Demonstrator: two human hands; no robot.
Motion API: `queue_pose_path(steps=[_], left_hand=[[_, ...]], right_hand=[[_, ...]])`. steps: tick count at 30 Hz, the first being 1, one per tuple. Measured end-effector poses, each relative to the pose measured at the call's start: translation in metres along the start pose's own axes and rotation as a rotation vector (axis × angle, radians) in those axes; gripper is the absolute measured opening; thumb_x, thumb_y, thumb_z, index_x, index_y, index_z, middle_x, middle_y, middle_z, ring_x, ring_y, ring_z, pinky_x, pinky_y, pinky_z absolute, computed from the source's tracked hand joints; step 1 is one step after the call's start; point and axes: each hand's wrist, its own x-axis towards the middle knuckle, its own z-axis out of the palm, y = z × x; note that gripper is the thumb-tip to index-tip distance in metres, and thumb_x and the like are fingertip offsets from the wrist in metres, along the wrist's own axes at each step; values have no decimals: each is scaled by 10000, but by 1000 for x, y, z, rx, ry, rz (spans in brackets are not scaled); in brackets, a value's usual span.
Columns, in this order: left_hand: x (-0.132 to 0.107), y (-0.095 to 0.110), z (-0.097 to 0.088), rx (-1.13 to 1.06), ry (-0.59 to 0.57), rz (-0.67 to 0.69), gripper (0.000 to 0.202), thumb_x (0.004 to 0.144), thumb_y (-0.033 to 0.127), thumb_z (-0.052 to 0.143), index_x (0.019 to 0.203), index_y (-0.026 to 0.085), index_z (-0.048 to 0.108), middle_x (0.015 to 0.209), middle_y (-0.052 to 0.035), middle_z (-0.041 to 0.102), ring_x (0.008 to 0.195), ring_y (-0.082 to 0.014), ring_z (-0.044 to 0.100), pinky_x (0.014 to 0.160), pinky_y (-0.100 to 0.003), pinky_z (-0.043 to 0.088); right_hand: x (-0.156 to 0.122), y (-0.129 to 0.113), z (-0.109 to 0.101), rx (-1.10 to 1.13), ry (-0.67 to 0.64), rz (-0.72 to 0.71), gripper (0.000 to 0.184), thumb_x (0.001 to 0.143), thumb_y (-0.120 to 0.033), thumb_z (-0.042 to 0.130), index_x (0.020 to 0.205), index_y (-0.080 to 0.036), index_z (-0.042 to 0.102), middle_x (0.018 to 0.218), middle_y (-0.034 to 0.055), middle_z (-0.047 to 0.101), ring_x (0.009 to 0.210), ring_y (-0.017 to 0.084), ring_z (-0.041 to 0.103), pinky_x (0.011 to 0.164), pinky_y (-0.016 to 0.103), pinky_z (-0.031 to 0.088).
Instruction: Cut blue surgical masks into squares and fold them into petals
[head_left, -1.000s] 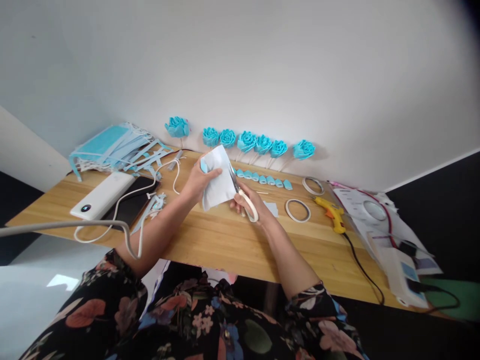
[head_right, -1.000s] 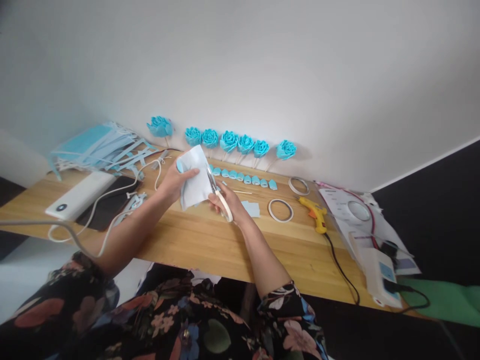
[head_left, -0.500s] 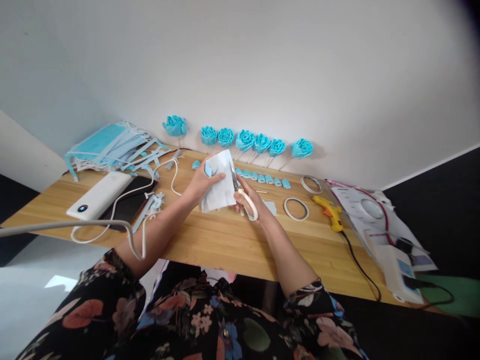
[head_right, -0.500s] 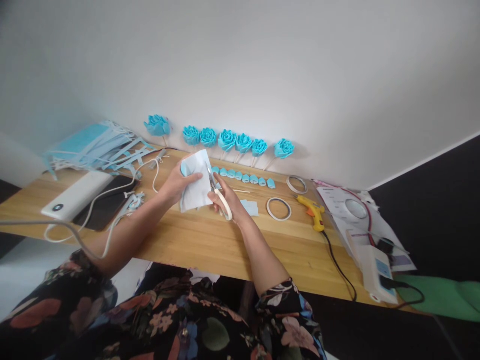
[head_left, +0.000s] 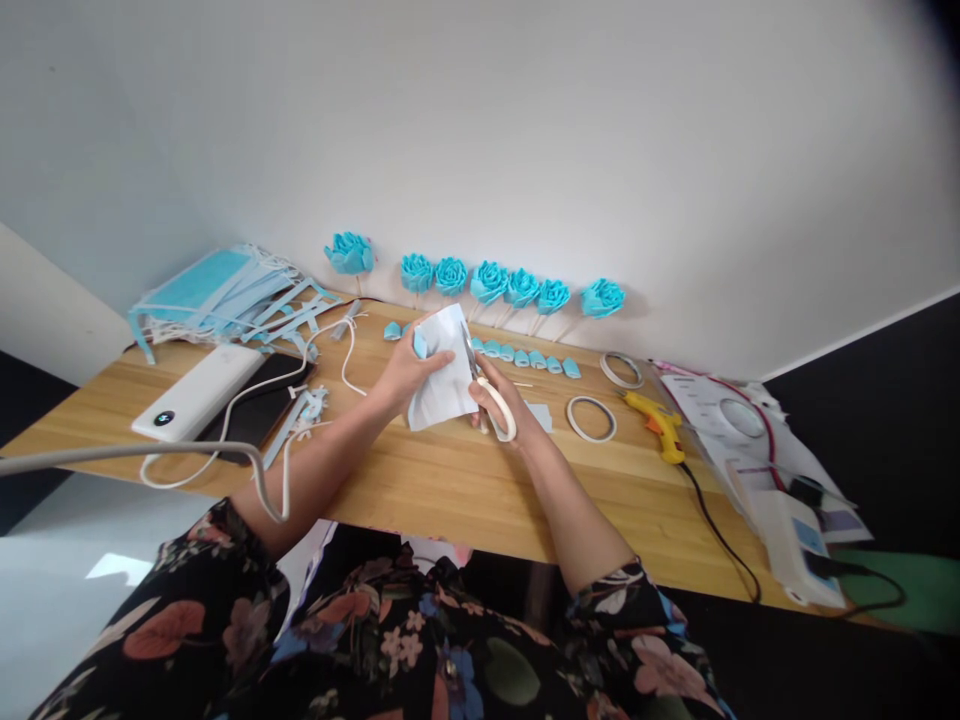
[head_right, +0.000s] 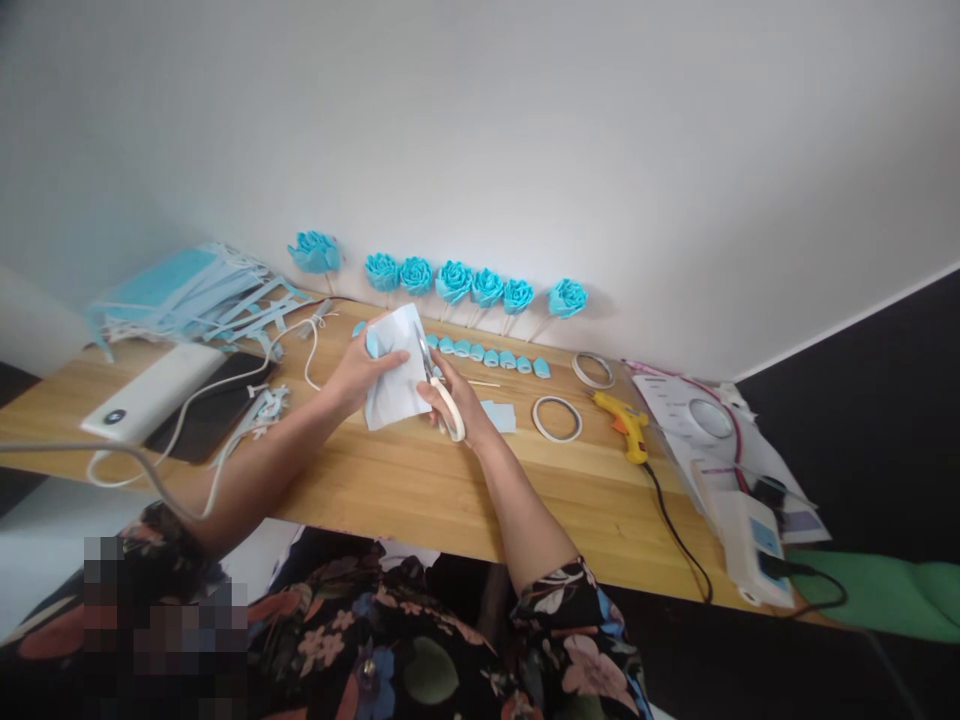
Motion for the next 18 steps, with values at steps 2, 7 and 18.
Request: queue_pose_path(steps=[2,7,18], left_hand=[[0,0,0,-12,-7,1,687,633,330,847,1243,172,573,1181,-103,651,1069,-275,633,961,-437,517],[0,0,0,-22,-9,8,701,619,344,860,1234,168,573,1192,-107,651,1080,-274,630,973,-436,512],[0,2,0,-28,-8,-12,677,596,356,864,1184,161,589,1187,-116,647,1072,-272,624,958,-425,512]], right_hand=[[-1,-1,0,-6,5,3,1031,751,-709,698,1562,-193,325,643,-48,571,461,111,533,426,226,422],[-1,-1,1,11,14,4,1033,757,-687,702,1569,-181,314,585,-66,549,429,108,514,394,212,397],[0,1,0,53,3,17,1001,745,-586,757,1565,-199,333,617,-59,582,422,87,498,389,187,384]])
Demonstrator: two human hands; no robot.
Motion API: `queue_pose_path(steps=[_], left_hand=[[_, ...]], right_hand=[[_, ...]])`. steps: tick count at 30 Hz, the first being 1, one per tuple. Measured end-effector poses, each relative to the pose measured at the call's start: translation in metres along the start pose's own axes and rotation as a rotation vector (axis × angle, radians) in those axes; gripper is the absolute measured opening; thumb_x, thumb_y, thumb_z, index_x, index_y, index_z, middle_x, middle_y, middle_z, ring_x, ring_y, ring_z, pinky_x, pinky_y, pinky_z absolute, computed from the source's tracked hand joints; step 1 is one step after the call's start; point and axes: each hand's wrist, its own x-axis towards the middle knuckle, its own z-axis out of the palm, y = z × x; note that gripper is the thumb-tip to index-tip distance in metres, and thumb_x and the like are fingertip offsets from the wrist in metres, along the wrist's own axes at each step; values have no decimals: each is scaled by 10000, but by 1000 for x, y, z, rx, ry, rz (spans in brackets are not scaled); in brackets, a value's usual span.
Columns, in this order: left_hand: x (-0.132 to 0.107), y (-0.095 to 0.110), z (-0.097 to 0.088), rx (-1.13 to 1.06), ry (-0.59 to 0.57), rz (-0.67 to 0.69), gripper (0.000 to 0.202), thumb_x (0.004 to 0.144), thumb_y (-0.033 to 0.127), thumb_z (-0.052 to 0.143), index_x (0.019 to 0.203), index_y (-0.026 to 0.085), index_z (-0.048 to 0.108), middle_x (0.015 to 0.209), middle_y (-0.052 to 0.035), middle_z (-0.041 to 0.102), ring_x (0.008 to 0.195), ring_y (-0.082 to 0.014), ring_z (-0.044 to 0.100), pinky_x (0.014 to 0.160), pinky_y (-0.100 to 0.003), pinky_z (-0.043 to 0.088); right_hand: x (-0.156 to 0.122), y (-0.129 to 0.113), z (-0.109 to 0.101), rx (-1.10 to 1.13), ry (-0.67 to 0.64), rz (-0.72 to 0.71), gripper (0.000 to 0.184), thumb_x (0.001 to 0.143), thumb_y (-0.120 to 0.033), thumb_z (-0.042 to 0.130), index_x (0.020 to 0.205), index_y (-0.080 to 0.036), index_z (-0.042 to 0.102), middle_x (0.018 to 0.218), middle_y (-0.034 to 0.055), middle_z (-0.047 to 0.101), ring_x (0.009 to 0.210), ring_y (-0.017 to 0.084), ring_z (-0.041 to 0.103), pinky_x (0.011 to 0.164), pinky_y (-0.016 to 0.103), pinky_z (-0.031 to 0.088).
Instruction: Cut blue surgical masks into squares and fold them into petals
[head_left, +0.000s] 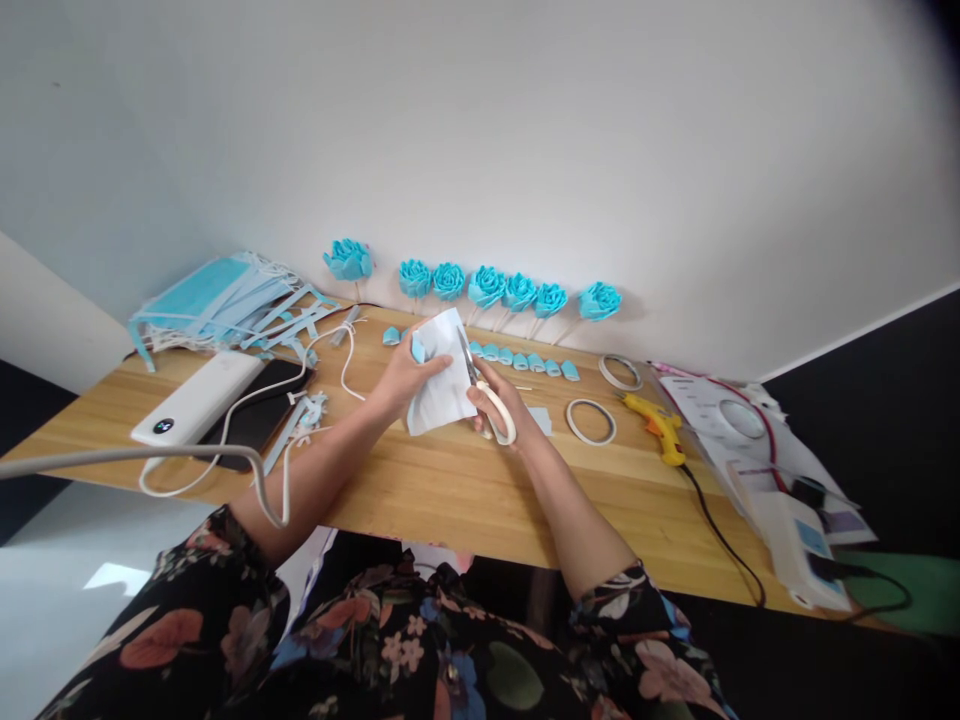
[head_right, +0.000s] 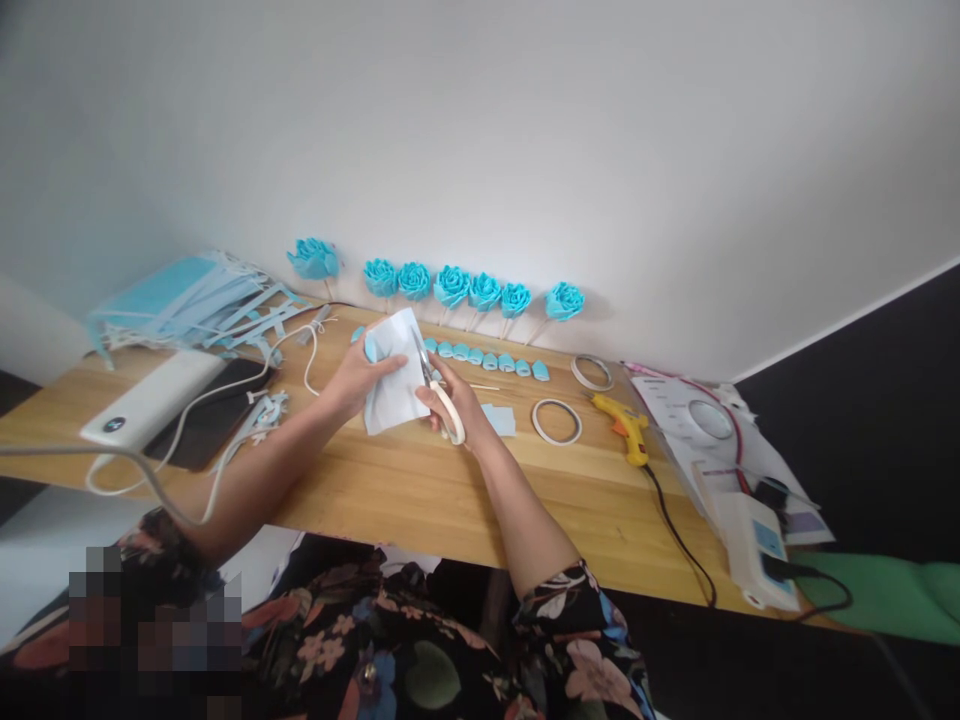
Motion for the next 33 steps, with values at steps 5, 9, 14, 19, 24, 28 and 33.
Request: queue_pose_path(steps=[5,9,14,19,24,28,33], left_hand=[[0,0,0,21,14,1,688,589,356,859,1191,170,580,1176,-106,644,1065,-269,619,949,-420,506],[0,0,0,9,17,-3,688,598,348,851,1203,177,573,1138,-93,648,1010,-253,629,920,-415,515],[-1,-1,0,20,17,-14,675,604,352,852,1199,178,586,1105,-91,661,1052,-271,622,936,-420,517],[1,6,-5,-35,49,-34,689,682,424,817,1294,211,581,1188,-99,656,1017,-257,644,869,-373,545],[2,13,-10,19,48,-35,783,666,390,834,1381,240,552,1157,-80,659,889,-223,658,756,-332,558],[2,14,-10,32,40,16,781,661,334,828,1388,246,556,1221,-76,641,907,-216,647,771,-326,552],[2,9,-10,41,-19,20,796,684,338,814,1419,264,518,1329,-80,606,1030,-254,644,859,-373,557]], right_hand=[[0,0,1,13,14,10,1008,728,-595,766,1558,-200,352,601,-62,582,408,83,489,378,180,372],[-1,-2,2,5,26,11,1018,720,-600,769,1556,-188,360,591,-60,589,398,84,487,372,183,374],[0,-3,2,1,34,19,1008,722,-577,779,1557,-189,368,584,-54,603,387,79,480,368,181,373],[2,-2,5,1,33,8,1012,712,-581,785,1551,-183,384,567,-57,595,386,88,493,373,188,386],[2,-1,7,-34,-14,19,1035,720,-598,775,1568,-183,352,514,-67,570,400,98,499,392,183,390],[2,0,7,-73,-53,8,1017,730,-626,759,1559,-183,371,538,-56,577,428,107,511,407,190,397],[1,3,5,-114,-48,-26,950,768,-655,720,1542,-206,400,566,-46,571,452,120,521,423,207,406]])
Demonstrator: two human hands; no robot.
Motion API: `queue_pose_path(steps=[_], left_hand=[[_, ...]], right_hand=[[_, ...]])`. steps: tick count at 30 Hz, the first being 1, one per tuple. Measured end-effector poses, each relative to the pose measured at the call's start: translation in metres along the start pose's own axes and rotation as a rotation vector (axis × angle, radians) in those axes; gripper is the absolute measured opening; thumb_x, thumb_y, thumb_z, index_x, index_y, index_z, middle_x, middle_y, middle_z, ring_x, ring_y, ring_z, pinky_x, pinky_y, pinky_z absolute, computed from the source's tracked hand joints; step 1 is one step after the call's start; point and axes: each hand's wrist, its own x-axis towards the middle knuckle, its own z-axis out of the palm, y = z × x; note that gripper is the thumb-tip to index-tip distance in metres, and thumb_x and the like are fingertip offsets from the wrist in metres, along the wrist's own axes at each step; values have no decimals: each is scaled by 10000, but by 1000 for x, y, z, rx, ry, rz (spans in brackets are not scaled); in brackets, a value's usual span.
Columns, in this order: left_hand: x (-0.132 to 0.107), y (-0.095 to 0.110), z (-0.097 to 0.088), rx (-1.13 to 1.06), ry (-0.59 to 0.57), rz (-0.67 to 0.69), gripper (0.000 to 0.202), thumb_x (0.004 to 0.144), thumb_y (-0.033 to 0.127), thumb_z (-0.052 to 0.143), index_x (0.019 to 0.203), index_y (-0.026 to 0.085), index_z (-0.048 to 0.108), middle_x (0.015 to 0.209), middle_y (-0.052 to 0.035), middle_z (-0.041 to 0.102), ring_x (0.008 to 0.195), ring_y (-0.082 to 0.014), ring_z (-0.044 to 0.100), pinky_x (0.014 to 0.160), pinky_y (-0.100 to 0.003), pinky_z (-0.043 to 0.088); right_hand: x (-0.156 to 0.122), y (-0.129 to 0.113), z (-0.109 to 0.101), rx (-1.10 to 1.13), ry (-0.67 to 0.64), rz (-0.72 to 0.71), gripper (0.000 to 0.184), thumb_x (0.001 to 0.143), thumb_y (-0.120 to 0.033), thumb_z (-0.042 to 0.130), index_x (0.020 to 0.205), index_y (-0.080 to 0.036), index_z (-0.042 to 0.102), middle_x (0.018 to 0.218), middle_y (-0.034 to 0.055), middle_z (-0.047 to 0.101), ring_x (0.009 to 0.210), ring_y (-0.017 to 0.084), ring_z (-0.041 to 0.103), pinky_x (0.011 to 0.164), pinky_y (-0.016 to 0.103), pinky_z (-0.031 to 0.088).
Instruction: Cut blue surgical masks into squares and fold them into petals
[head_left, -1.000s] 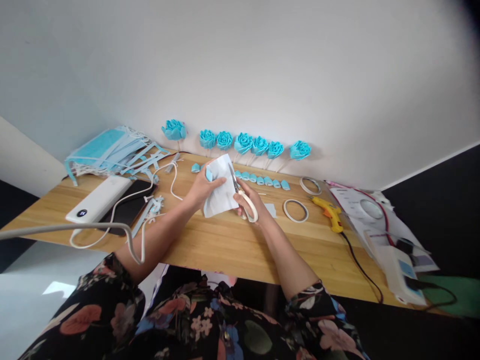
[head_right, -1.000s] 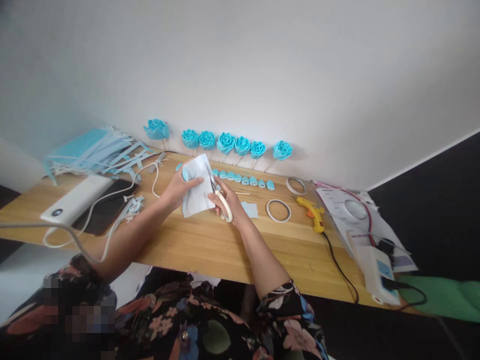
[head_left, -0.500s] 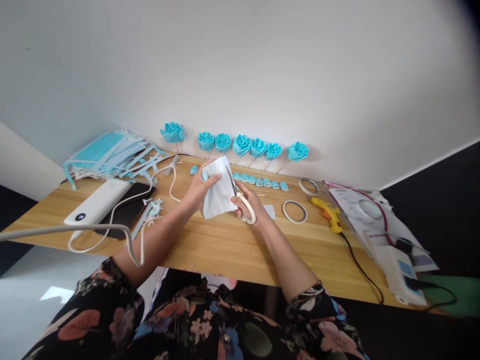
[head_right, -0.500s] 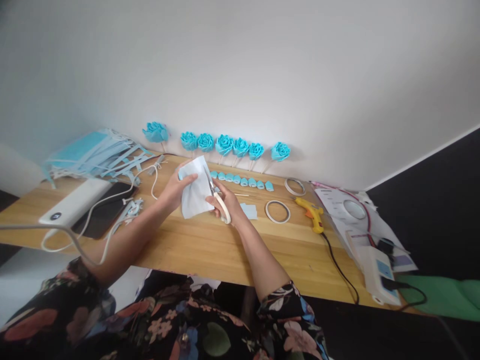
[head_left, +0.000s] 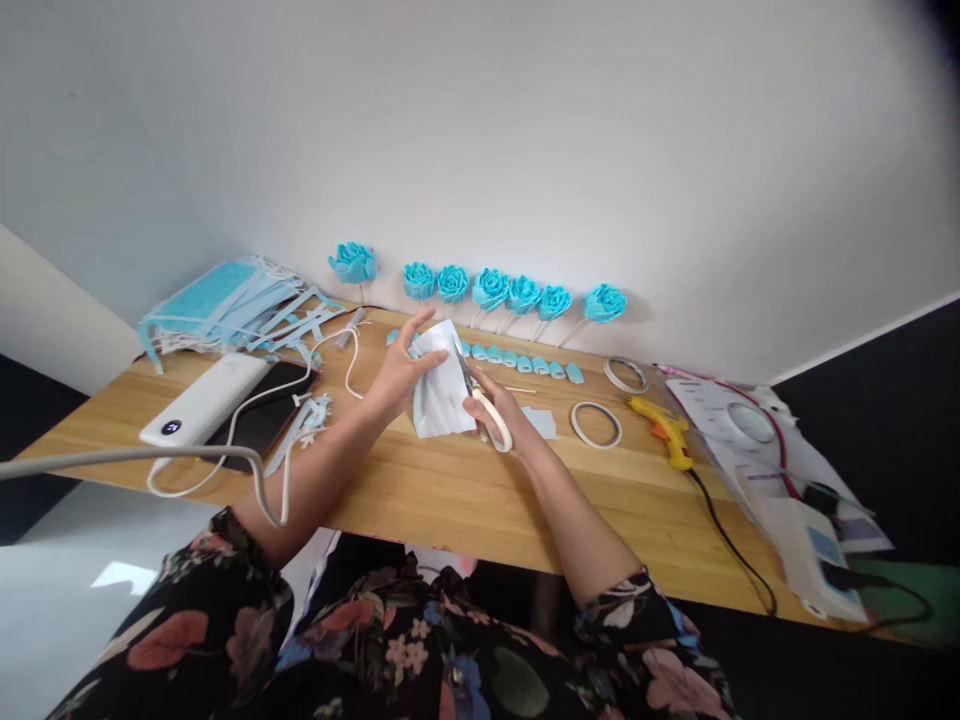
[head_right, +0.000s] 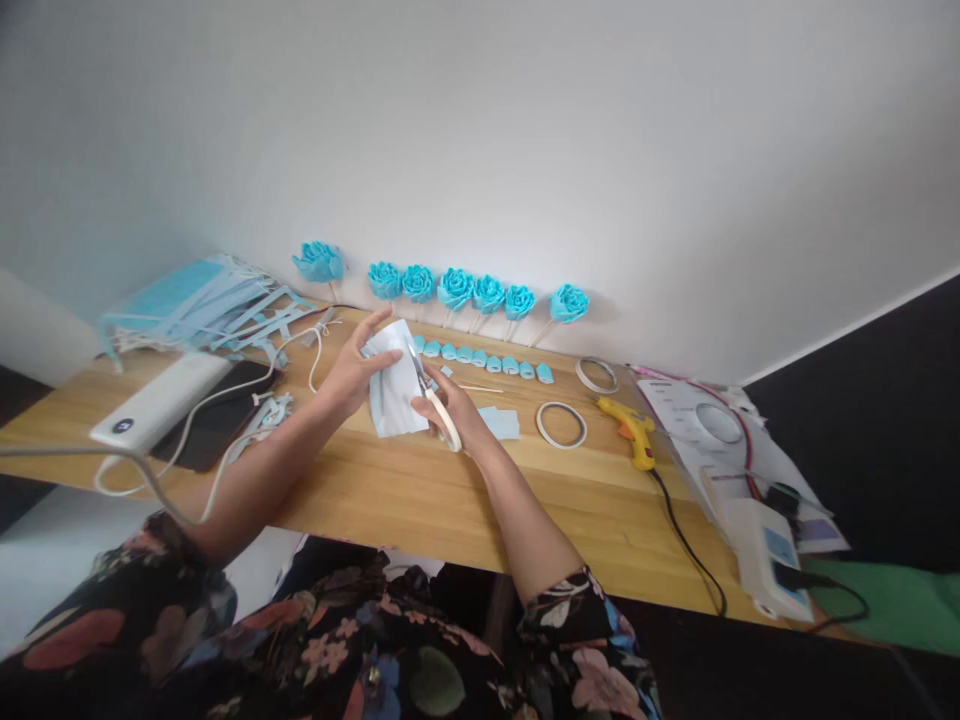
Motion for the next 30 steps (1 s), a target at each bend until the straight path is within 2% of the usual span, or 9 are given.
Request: queue_pose_path(steps=[4,7,12,15,17,22,30], left_hand=[[0,-4,0,103,-34,69,739,704,341,805,1387,240,541,1463,-91,526,1239,-300,563,1015,-410,494],[-1,-5,0,148,-57,89,726,728,345,791,1396,231,530,1487,-101,504,1287,-307,531,1060,-423,457],[-1,-4,1,97,-28,57,685,770,391,767,1396,251,526,1461,-94,516,1251,-296,548,1007,-404,478],[-1,-4,1,56,-8,14,791,737,413,797,1439,235,479,1325,-107,596,1134,-283,594,885,-374,521],[-1,-5,1,38,-3,9,847,711,402,818,1459,239,456,1300,-105,604,1112,-278,595,845,-357,529],[-2,-5,2,28,-4,37,798,718,350,811,1443,292,483,1481,-78,486,1213,-273,544,908,-346,514],[-1,-5,1,19,-22,39,817,735,339,792,1476,300,452,1544,-72,428,1248,-286,522,983,-383,491]], right_hand=[[1,2,0,-23,10,-26,927,778,-668,706,1533,-220,410,592,-43,557,450,117,487,431,225,405],[1,1,-1,-21,33,-33,910,766,-682,713,1509,-228,448,656,-24,560,459,106,456,428,232,381],[1,0,0,-10,50,-25,911,753,-690,722,1491,-218,474,660,-18,550,453,99,433,415,229,344],[0,-1,1,-22,49,-27,896,768,-675,714,1497,-218,464,636,-29,541,452,103,450,420,227,366],[0,-2,1,-28,45,-34,885,777,-665,707,1501,-222,458,622,-35,538,449,104,455,419,225,374],[-1,-2,2,-21,36,-19,876,782,-635,712,1508,-223,448,613,-37,555,442,101,448,404,219,374],[-1,-3,4,11,44,-37,884,772,-612,731,1507,-204,458,560,-53,522,415,102,445,389,216,365]])
